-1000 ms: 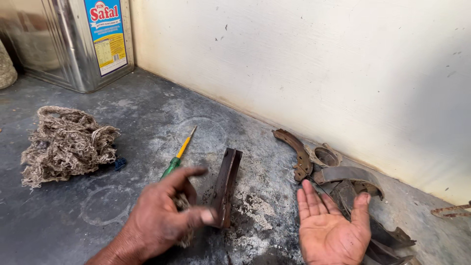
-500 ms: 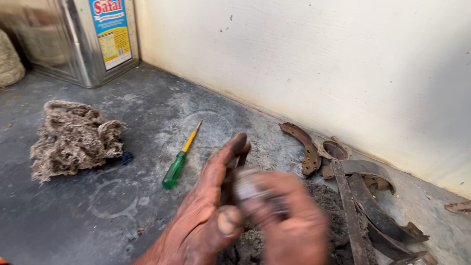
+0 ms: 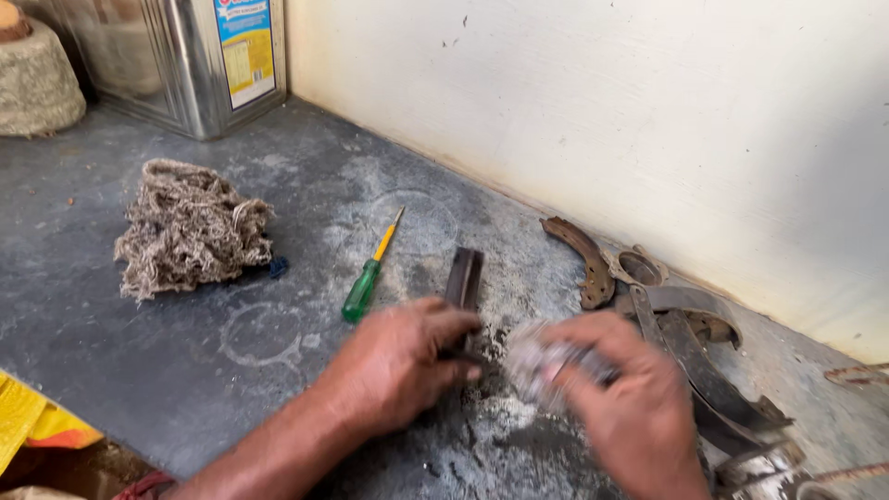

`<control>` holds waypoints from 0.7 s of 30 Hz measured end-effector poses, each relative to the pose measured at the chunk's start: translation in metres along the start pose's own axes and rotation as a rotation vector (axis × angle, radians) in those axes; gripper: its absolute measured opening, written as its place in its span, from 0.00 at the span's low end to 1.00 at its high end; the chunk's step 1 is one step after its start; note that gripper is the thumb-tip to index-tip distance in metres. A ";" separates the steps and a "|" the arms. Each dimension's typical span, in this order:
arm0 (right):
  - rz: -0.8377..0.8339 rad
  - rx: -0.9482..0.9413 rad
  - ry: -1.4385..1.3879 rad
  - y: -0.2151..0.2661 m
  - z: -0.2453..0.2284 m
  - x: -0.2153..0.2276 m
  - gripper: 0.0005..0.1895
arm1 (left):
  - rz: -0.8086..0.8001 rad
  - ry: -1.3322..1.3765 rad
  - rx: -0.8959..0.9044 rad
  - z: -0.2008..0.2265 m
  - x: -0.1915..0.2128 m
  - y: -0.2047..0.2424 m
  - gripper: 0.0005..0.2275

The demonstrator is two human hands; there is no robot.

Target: The person scrapes an old metal brake shoe with a metal strip and then wipes the interior surface and edges with a wad of fibrous material.

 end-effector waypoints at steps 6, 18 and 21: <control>-0.245 0.515 0.206 0.041 -0.060 -0.085 0.10 | 0.094 0.069 -0.054 0.000 0.046 0.007 0.21; -0.234 0.255 0.186 0.018 -0.060 -0.120 0.13 | 0.306 0.062 -0.299 0.017 0.115 0.050 0.20; -0.405 0.244 -0.201 0.058 -0.085 -0.169 0.14 | 0.314 0.026 -0.293 0.017 0.125 0.050 0.20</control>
Point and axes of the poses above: each hand's wrist, its own y-axis away from the middle knuckle, its own x-axis out of the back of the hand, z = x × y, the point moved 7 cm from there along -y, towards the middle knuckle, and after that the axes turned 14 degrees about y, right-handed, at the moved point
